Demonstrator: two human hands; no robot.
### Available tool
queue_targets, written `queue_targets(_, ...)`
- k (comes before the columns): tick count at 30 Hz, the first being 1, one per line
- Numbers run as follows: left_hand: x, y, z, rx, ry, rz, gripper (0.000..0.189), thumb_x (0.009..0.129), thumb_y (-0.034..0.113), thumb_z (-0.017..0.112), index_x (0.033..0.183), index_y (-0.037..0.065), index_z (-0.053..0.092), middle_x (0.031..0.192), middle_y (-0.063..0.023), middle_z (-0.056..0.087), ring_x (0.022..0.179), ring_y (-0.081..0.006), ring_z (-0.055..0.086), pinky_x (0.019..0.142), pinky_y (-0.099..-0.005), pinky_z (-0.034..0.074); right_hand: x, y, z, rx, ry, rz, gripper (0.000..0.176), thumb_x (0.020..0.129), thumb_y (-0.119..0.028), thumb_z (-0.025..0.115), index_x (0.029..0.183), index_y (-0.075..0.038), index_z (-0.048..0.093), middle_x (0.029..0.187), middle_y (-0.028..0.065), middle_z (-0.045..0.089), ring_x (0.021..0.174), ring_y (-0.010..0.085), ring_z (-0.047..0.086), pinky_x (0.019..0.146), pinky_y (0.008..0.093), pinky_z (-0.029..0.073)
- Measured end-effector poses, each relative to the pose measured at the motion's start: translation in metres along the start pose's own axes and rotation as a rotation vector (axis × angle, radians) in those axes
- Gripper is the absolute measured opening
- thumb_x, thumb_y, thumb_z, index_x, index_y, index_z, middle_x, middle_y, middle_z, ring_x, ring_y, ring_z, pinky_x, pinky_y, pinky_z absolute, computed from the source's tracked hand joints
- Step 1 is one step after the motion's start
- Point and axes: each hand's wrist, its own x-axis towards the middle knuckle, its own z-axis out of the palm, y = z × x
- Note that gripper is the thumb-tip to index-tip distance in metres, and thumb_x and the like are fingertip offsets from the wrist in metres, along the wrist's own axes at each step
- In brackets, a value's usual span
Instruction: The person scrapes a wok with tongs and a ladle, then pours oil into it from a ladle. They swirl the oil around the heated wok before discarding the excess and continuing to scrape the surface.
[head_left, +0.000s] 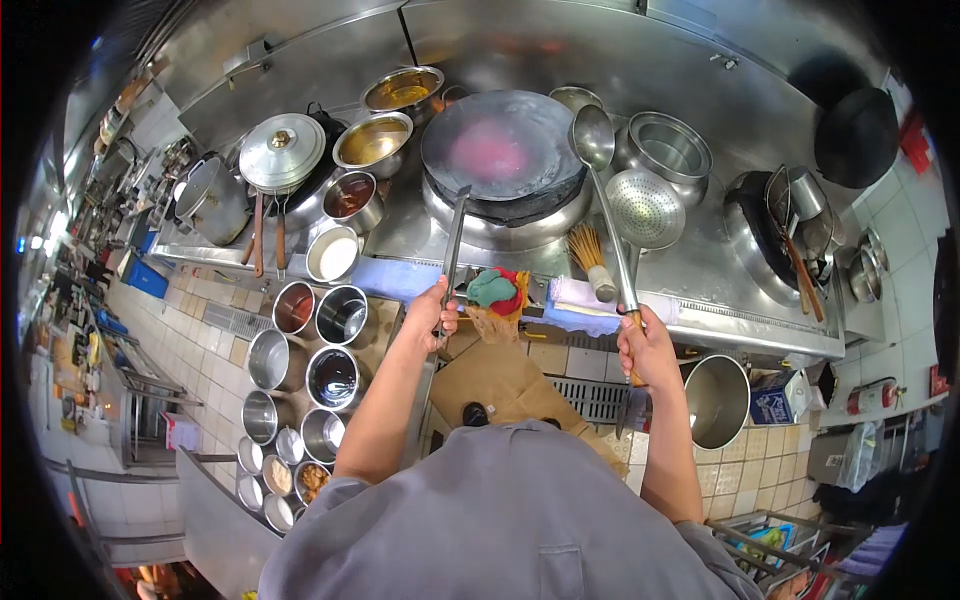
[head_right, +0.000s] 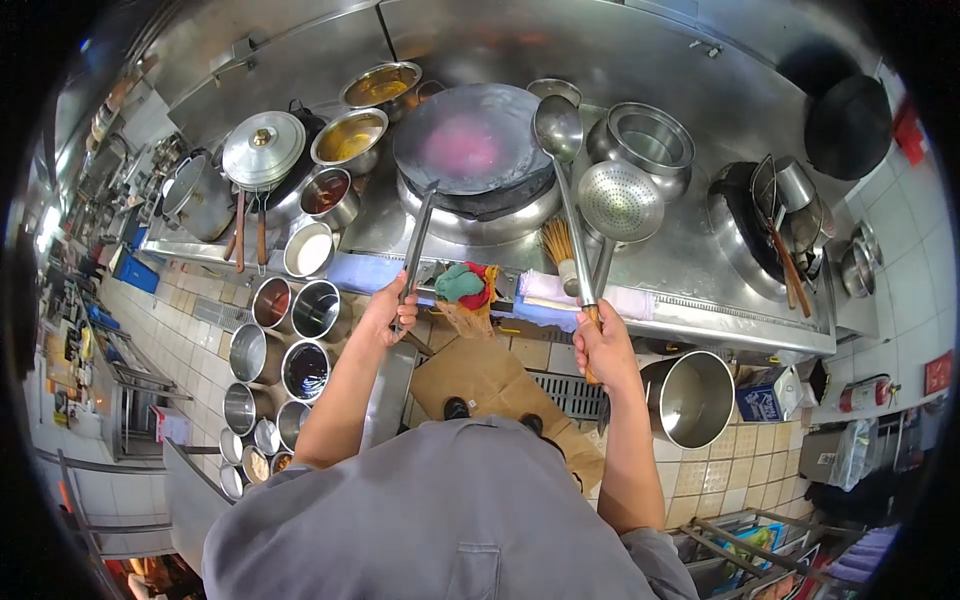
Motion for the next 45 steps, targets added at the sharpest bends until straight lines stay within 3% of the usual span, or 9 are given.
queue_targets(14, -0.026, 0.000, -0.044, -0.074, -0.051, -0.145, 0.051, 0.082, 0.055, 0.046, 0.090, 0.005, 0.049, 0.055, 0.0011, 0.041, 0.036, -0.0038, 0.031, 0.031, -0.0177, 0.025, -0.010, -0.007, 0.009, 0.096, -0.057, -0.032, 0.019, 0.088, -0.015, 0.049, 0.103, -0.005, 0.042, 0.058, 0.0000, 0.041, 0.040, 0.0071, 0.038, 0.035, 0.0221, 0.033)
queue_targets(20, -0.031, 0.007, -0.039, -0.139, -0.067, -0.087, 0.053, 0.083, 0.054, 0.045, 0.091, 0.002, 0.051, 0.057, -0.0004, 0.043, 0.035, -0.0036, 0.033, 0.030, -0.0167, 0.026, -0.011, -0.002, 0.022, 0.021, -0.097, -0.066, 0.027, 0.089, -0.012, 0.047, 0.114, -0.007, 0.042, 0.058, -0.0012, 0.041, 0.040, 0.0065, 0.038, 0.036, 0.0214, 0.034)
queue_targets(23, -0.026, 0.012, -0.040, -0.066, -0.040, -0.057, 0.053, 0.084, 0.054, 0.044, 0.091, 0.002, 0.051, 0.059, -0.0003, 0.044, 0.035, -0.0033, 0.033, 0.031, -0.0163, 0.025, -0.006, 0.022, 0.035, -0.532, 0.163, -0.399, 0.042, 0.086, -0.014, 0.051, 0.124, -0.004, 0.037, 0.060, 0.0064, 0.049, 0.050, 0.0146, 0.046, 0.049, 0.0291, 0.039)
queue_targets(29, -0.004, 0.045, -0.022, 0.391, 0.234, 0.163, 0.040, 0.085, 0.046, 0.048, 0.090, 0.006, 0.047, 0.063, -0.0017, 0.046, 0.039, -0.0056, 0.034, 0.033, -0.0191, 0.028, 0.055, 0.080, 0.060, -0.426, 0.071, -0.375, 0.043, 0.086, -0.019, 0.052, 0.123, -0.004, 0.038, 0.067, 0.0135, 0.054, 0.059, 0.0235, 0.053, 0.057, 0.0332, 0.042)
queue_targets(33, 0.026, 0.081, -0.024, 0.434, 0.314, 0.101, 0.039, 0.086, 0.045, 0.049, 0.082, 0.006, 0.044, 0.061, -0.0018, 0.046, 0.039, -0.0064, 0.036, 0.034, -0.0203, 0.030, 0.098, 0.107, 0.074, -0.598, 0.111, -0.361, 0.041, 0.086, -0.024, 0.050, 0.121, -0.005, 0.041, 0.079, 0.0200, 0.059, 0.075, 0.0355, 0.058, 0.066, 0.0412, 0.044)
queue_targets(38, 0.025, 0.090, -0.008, 0.594, 0.358, 0.062, 0.038, 0.086, 0.043, 0.049, 0.080, 0.006, 0.046, 0.059, -0.0010, 0.046, 0.039, -0.0063, 0.036, 0.034, -0.0200, 0.029, 0.137, 0.139, 0.021, -0.632, 0.193, -0.327, 0.037, 0.086, -0.026, 0.049, 0.115, -0.004, 0.046, 0.085, 0.0220, 0.059, 0.081, 0.0386, 0.057, 0.070, 0.0419, 0.045)
queue_targets(40, 0.031, 0.085, -0.013, 0.658, 0.292, -0.019, 0.038, 0.086, 0.043, 0.049, 0.081, 0.006, 0.047, 0.059, -0.0011, 0.046, 0.039, -0.0061, 0.035, 0.034, -0.0198, 0.028, 0.156, 0.137, -0.013, -0.638, 0.225, -0.351, 0.034, 0.085, -0.027, 0.050, 0.111, -0.004, 0.049, 0.084, 0.0221, 0.059, 0.080, 0.0388, 0.057, 0.069, 0.0421, 0.044)
queue_targets(42, 0.033, 0.076, -0.011, 0.680, 0.261, -0.052, 0.037, 0.086, 0.045, 0.048, 0.083, 0.007, 0.048, 0.059, 0.0010, 0.045, 0.038, -0.0029, 0.033, 0.033, -0.0172, 0.027, 0.164, 0.093, -0.032, -0.734, 0.178, -0.185, 0.036, 0.085, -0.029, 0.050, 0.110, -0.003, 0.049, 0.091, 0.0230, 0.059, 0.087, 0.0409, 0.055, 0.076, 0.0453, 0.043)
queue_targets(45, 0.033, 0.065, -0.009, 0.658, 0.232, -0.071, 0.041, 0.086, 0.046, 0.048, 0.085, 0.005, 0.049, 0.059, 0.0005, 0.045, 0.038, -0.0034, 0.033, 0.033, -0.0184, 0.029, 0.174, 0.054, -0.040, -0.882, 0.284, -0.238, 0.037, 0.084, -0.029, 0.051, 0.109, -0.002, 0.049, 0.090, 0.0240, 0.059, 0.086, 0.0419, 0.055, 0.075, 0.0462, 0.043)
